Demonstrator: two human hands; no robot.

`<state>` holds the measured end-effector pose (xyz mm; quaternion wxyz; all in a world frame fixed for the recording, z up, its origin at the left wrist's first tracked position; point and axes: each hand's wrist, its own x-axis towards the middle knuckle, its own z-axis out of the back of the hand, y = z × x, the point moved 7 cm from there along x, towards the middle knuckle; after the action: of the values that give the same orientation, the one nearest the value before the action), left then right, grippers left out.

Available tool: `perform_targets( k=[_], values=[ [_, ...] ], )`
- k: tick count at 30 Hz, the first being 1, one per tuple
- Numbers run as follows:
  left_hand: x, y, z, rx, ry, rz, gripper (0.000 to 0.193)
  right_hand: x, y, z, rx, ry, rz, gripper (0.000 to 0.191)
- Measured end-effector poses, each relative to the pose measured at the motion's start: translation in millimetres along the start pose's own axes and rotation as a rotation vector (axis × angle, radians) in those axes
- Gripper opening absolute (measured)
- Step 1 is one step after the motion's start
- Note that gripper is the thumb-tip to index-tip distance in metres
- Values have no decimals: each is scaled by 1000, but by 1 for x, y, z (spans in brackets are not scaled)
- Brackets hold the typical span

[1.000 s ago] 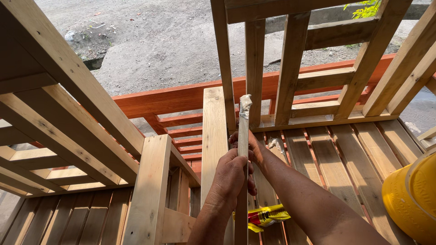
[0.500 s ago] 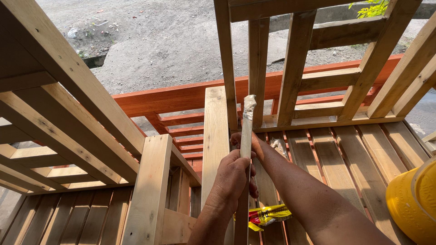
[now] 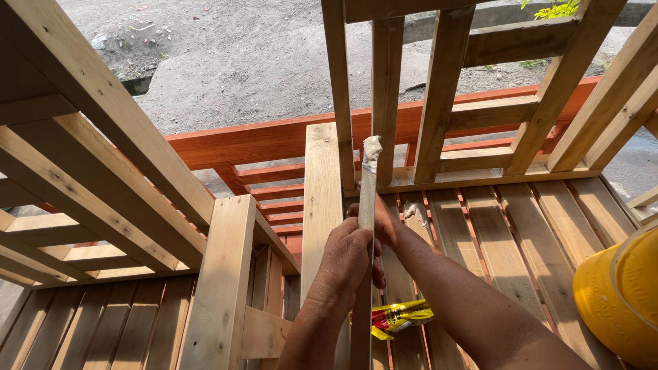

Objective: The person applies a white filler to the joints and surfaces of a wooden chair frame using a putty knife. They smooth the filler into the gaps between the slats and along the edges of the chair back and seat frame.

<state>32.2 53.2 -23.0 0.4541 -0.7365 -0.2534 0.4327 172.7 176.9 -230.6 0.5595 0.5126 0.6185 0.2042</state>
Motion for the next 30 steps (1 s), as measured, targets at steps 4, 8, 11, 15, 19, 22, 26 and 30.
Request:
perform_targets(
  k=[4,8,11,15,19,22,26,30],
  values=[
    [1,3,-1,-14,-4,11,15,14,6,-4,55,63,42,76],
    [2,2,-3,-11,-9,0,16,25,5,-13,70,229,-31,101],
    [1,0,-4,13,-21,9,15,27,10,-13,6,295,11,98],
    [-1,-3,-8,40,-6,20,18,28,6,-5,-33,211,-34,73],
    [-3,-5,-9,53,-15,40,22,27,17,-2,-20,200,38,46],
    [-4,-7,-10,46,-13,36,23,25,25,0,-14,193,98,62],
    [-4,-8,-11,43,-1,24,22,16,26,-8,17,280,189,92],
    [-2,-4,-10,41,-11,42,22,8,16,-9,-45,256,170,85]
  ],
)
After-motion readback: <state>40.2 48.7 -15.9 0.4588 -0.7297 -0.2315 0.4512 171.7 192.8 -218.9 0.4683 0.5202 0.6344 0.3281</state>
